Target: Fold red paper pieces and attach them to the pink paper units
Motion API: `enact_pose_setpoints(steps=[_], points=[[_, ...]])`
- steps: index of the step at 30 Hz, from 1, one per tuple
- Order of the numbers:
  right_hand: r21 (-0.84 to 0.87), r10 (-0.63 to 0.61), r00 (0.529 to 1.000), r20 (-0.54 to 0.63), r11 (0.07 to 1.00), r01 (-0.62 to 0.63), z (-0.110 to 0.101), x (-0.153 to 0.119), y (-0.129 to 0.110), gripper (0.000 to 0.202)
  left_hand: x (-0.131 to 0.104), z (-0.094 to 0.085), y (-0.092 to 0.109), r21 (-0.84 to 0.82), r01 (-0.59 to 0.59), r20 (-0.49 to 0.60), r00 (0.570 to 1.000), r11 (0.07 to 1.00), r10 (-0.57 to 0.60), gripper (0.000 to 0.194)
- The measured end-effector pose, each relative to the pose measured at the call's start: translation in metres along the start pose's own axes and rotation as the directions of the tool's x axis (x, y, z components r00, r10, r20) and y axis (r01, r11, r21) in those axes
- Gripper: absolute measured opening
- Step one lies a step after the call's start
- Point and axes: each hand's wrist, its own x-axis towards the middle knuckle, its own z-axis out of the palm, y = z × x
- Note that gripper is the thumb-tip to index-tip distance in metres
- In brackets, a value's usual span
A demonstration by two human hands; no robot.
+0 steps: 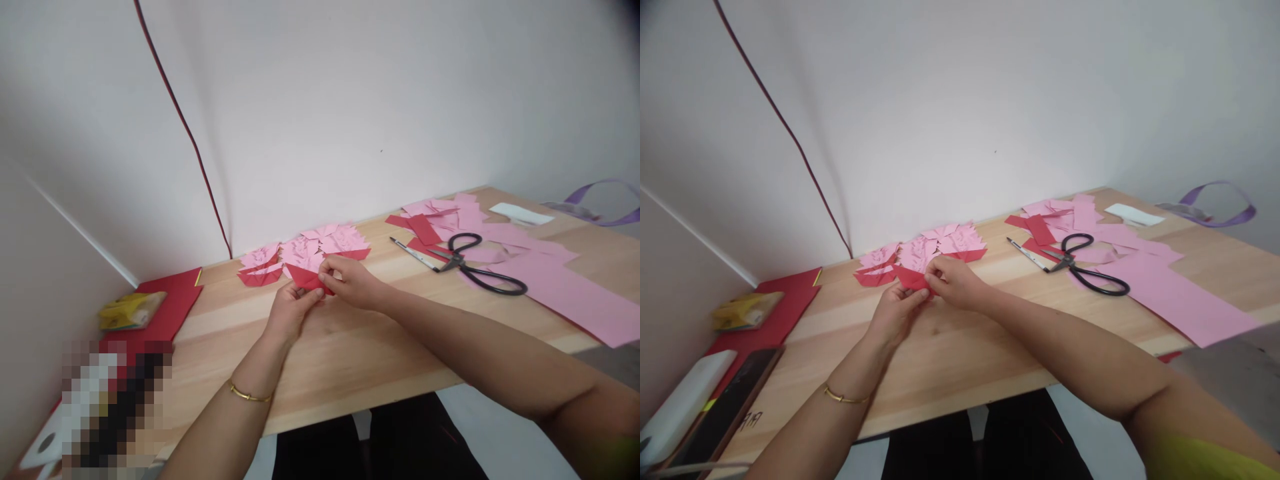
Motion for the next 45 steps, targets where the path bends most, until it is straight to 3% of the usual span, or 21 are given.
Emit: enact_pose_setpoints(steps=[10,18,25,36,45], points=[[0.070,0.092,0.996,0.024,0.993,-0.093,0.0015,0.0003,-0.0036,0.011,0.0024,-0.0019,-0.0056,0.056,-0.018,-0.025,1.000,0.998,0.019,0.023],[0.161,0.120,0.990,0.078,0.978,-0.131,0.0005,0.0017,-0.0042,0.012,0.0005,0.0030,-0.0018,0.047,0.001,-0.004,1.000,0.999,-0.001,0.030],[0.122,0.131,0.987,0.097,0.982,-0.142,-0.0018,0.0018,-0.0040,0.013,0.0018,0.0004,-0.0019,-0.081,0.019,-0.039,0.999,0.997,-0.023,0.027],[0.128,0.161,0.978,0.132,0.976,-0.178,-0.0062,0.0027,-0.0017,0.015,0.0028,0.0004,0.0015,-0.097,0.033,-0.130,0.990,0.995,-0.046,0.026],[0.149,0.142,0.979,0.146,0.975,-0.164,-0.0033,0.0017,0.0011,0.015,0.0064,-0.0050,-0.0059,-0.056,-0.015,-0.128,0.992,0.998,0.007,0.025]])
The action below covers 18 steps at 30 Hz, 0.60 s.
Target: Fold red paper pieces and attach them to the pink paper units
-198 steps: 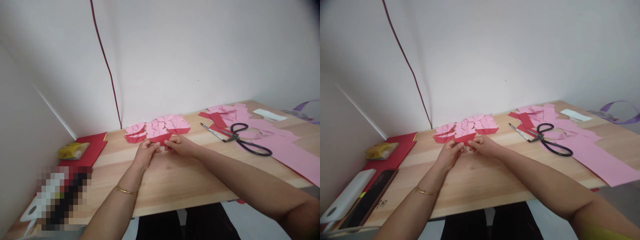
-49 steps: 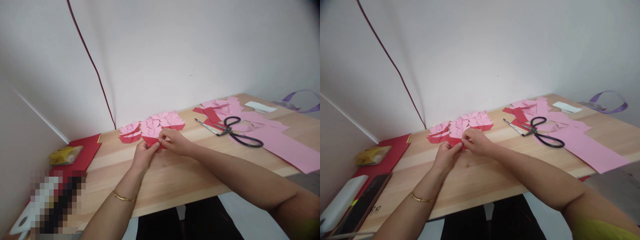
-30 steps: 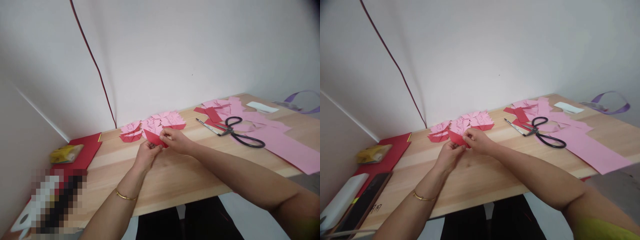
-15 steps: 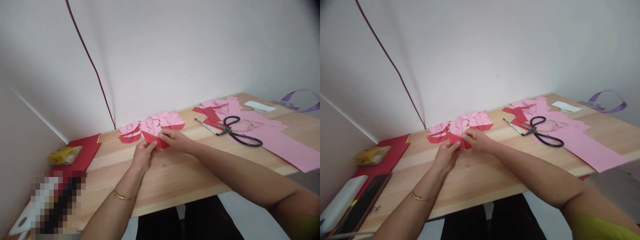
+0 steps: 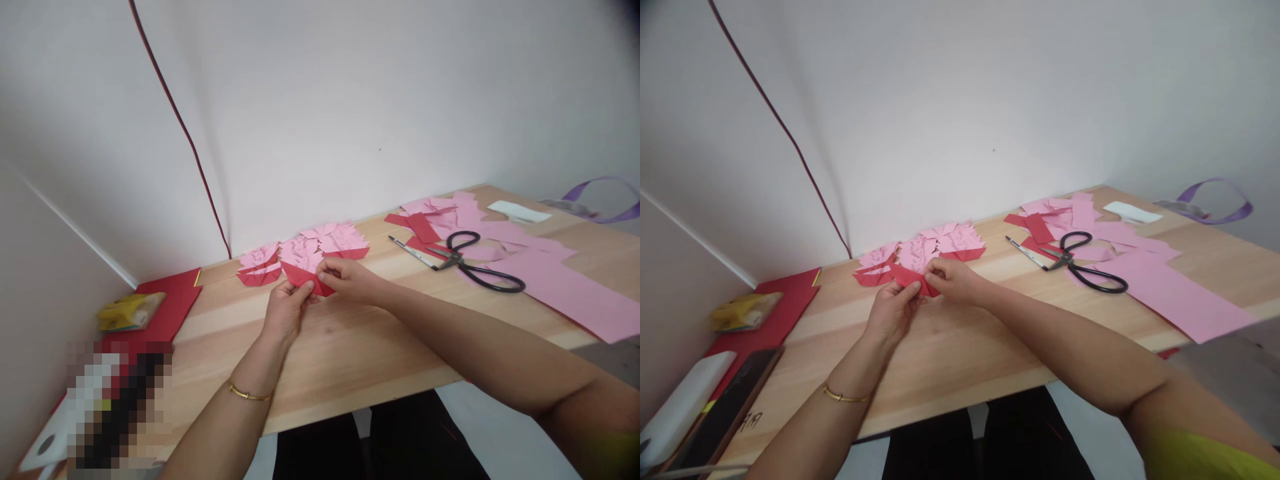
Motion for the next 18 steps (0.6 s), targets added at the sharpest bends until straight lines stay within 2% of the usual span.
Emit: enact_pose_setpoints(steps=[6,10,14,18], points=[[0.058,0.013,1.000,0.007,0.998,-0.014,0.0032,-0.0009,-0.0021,0.014,-0.0020,0.0017,0.0023,0.151,-0.046,-0.022,0.999,0.987,0.050,0.026],[0.010,-0.010,1.000,0.001,1.000,0.010,0.0029,-0.0006,0.0000,0.014,-0.0031,0.0003,0.0015,0.224,-0.078,0.021,0.997,0.972,0.075,0.027],[-0.011,-0.041,0.999,-0.017,0.999,0.041,-0.0008,-0.0001,0.0008,0.017,-0.0043,0.0013,0.0012,0.147,-0.091,0.073,0.994,0.985,0.081,0.027],[0.030,-0.026,0.999,-0.023,0.999,0.027,-0.0036,0.0000,-0.0018,0.018,-0.0071,0.0069,0.0069,-0.024,-0.014,0.107,0.994,1.000,0.016,0.030]])
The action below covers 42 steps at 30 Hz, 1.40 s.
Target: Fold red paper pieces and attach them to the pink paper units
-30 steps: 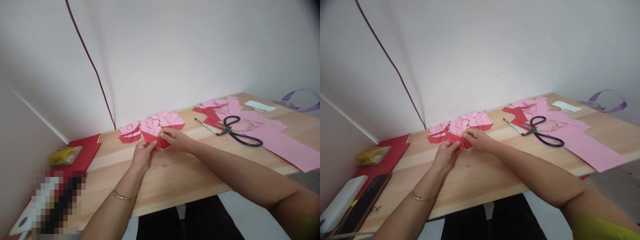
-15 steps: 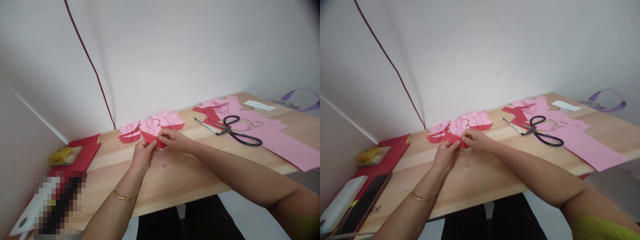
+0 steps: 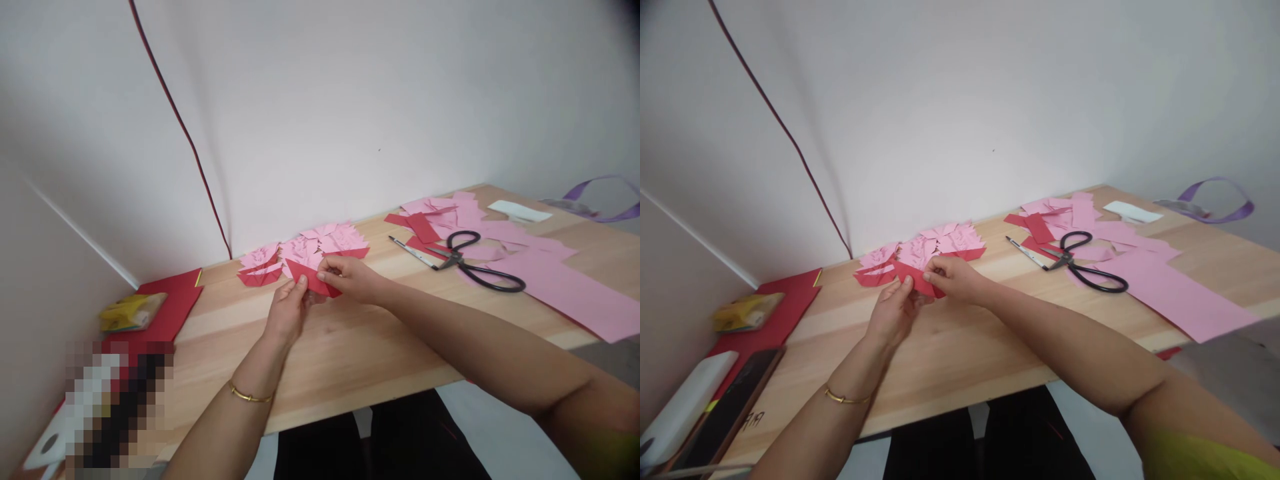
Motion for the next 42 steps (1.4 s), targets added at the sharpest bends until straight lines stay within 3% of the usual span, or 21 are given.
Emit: enact_pose_setpoints(steps=[3,5,10,24,29,34,37,39,40,42], points=[[0.035,0.023,1.000,-0.012,0.999,-0.022,-0.001,0.000,-0.002,0.018,-0.001,0.001,0.003,-0.045,0.064,0.009,0.998,0.997,-0.064,0.041],[0.044,0.037,0.999,-0.038,0.998,-0.035,0.000,0.001,-0.003,0.018,0.000,-0.002,0.001,0.023,0.077,-0.003,0.997,0.997,-0.077,0.043],[-0.009,0.012,0.996,-0.087,1.000,-0.013,0.005,0.001,-0.003,0.016,0.002,-0.009,-0.010,0.292,0.043,-0.001,0.999,0.955,-0.045,0.026],[-0.003,0.074,0.996,-0.059,0.997,-0.074,0.009,0.000,-0.004,0.018,-0.001,-0.006,-0.004,0.459,-0.044,0.090,0.996,0.887,0.003,0.020],[-0.003,0.081,0.996,0.022,0.997,-0.081,0.001,0.001,-0.001,0.020,-0.003,-0.008,0.000,0.427,0.002,0.088,0.995,0.904,-0.043,0.021],[-0.068,0.086,0.990,0.114,0.995,-0.078,-0.008,0.002,0.004,0.018,0.001,-0.010,-0.002,0.233,0.071,0.002,0.997,0.970,-0.074,0.026],[-0.111,0.079,0.991,0.107,0.992,-0.067,-0.010,0.002,0.005,0.017,0.004,-0.012,0.001,0.234,0.115,0.002,0.993,0.965,-0.118,0.026],[-0.138,0.093,0.992,0.086,0.987,-0.080,-0.011,0.003,0.007,0.016,0.003,-0.015,0.006,0.293,0.075,-0.067,0.996,0.953,-0.058,0.026],[-0.159,0.108,0.990,0.088,0.983,-0.093,-0.011,0.003,0.009,0.016,0.002,-0.016,0.009,0.360,0.012,-0.125,0.992,0.933,0.035,0.026],[-0.225,0.148,0.980,0.133,0.967,-0.116,-0.012,0.003,0.012,0.015,0.000,-0.017,0.016,0.570,-0.156,-0.175,0.936,0.806,0.305,0.021]])
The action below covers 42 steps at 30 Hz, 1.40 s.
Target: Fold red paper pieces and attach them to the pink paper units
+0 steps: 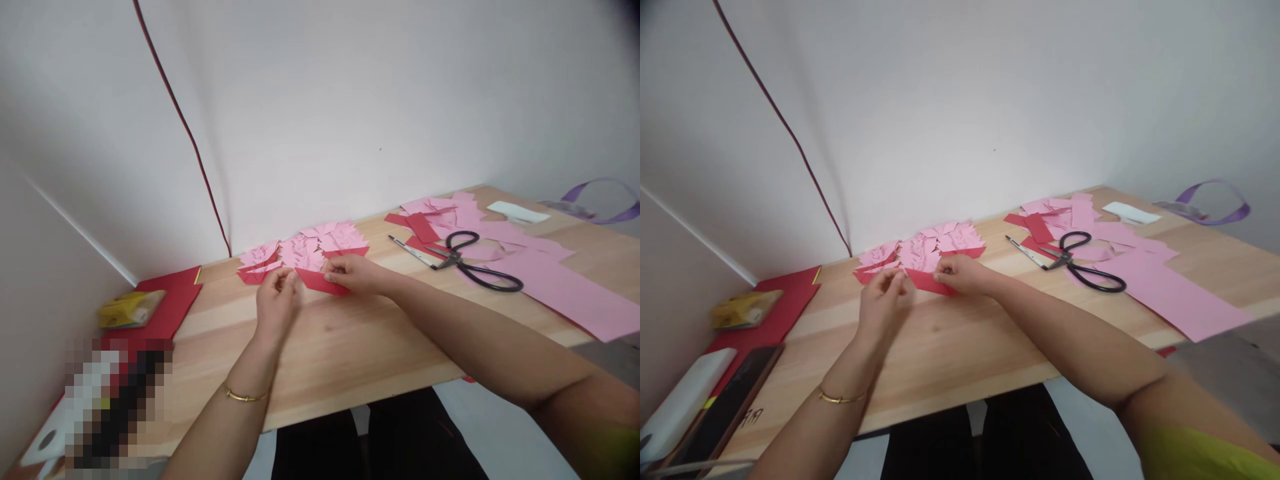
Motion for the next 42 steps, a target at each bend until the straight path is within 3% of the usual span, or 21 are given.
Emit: enact_pose_setpoints(steps=[1,2,4,7,9,11,14,18,22,28,31,34,38,42], points=[[-0.045,0.007,0.999,0.039,0.999,-0.005,0.001,0.000,0.002,0.014,0.000,-0.002,0.002,0.110,-0.118,-0.036,0.992,0.987,0.122,0.018],[-0.098,0.006,0.998,0.068,0.995,0.000,0.003,0.000,0.003,0.013,-0.001,-0.003,0.004,0.201,-0.212,0.003,0.976,0.956,0.216,0.015],[-0.209,-0.019,0.997,0.080,0.977,0.035,0.007,-0.001,0.005,0.012,-0.003,-0.003,0.004,0.316,-0.356,0.190,0.932,0.879,0.309,0.015],[-0.320,-0.076,0.996,0.055,0.943,0.089,0.012,0.000,0.005,0.010,-0.005,0.002,-0.001,0.391,-0.514,0.530,0.804,0.763,0.270,0.019],[-0.346,-0.091,0.993,0.076,0.931,0.112,0.014,0.000,0.005,0.010,-0.007,0.005,-0.005,0.424,-0.587,0.658,0.723,0.689,0.211,0.022],[-0.373,-0.086,0.994,0.072,0.922,0.107,0.013,0.001,0.006,0.009,-0.008,0.006,-0.007,0.453,-0.630,0.705,0.686,0.631,0.179,0.024],[-0.385,-0.091,0.995,0.043,0.917,0.101,0.009,0.000,0.006,0.009,-0.009,0.006,-0.006,0.466,-0.658,0.726,0.667,0.591,0.170,0.025],[-0.282,-0.097,0.971,0.220,0.946,0.159,0.003,-0.004,0.005,0.009,-0.010,0.005,-0.003,0.436,-0.685,0.755,0.632,0.584,0.178,0.026],[-0.319,-0.065,0.965,0.256,0.936,0.147,0.003,-0.005,0.003,0.010,-0.012,0.005,-0.004,0.461,-0.681,0.753,0.639,0.569,0.155,0.023],[-0.400,-0.045,0.943,0.329,0.898,0.182,-0.001,-0.002,-0.002,0.012,-0.017,0.001,-0.002,0.402,-0.579,0.718,0.680,0.709,0.148,0.022],[-0.387,-0.083,0.925,0.370,0.892,0.235,-0.002,-0.003,-0.002,0.015,-0.021,-0.003,-0.001,0.330,-0.535,0.687,0.701,0.777,0.192,0.024],[-0.401,-0.154,0.926,0.345,0.868,0.293,0.001,-0.009,0.002,0.017,-0.027,-0.006,-0.004,0.296,-0.538,0.667,0.708,0.789,0.233,0.027],[-0.516,-0.325,0.914,0.243,0.754,0.405,0.006,-0.025,0.008,0.019,-0.031,-0.007,-0.010,0.380,-0.583,0.686,0.699,0.718,0.205,0.031],[-0.669,-0.390,0.865,0.315,0.555,0.494,0.008,-0.036,0.005,0.017,-0.032,-0.008,-0.013,0.387,-0.630,0.693,0.681,0.673,0.238,0.032]])
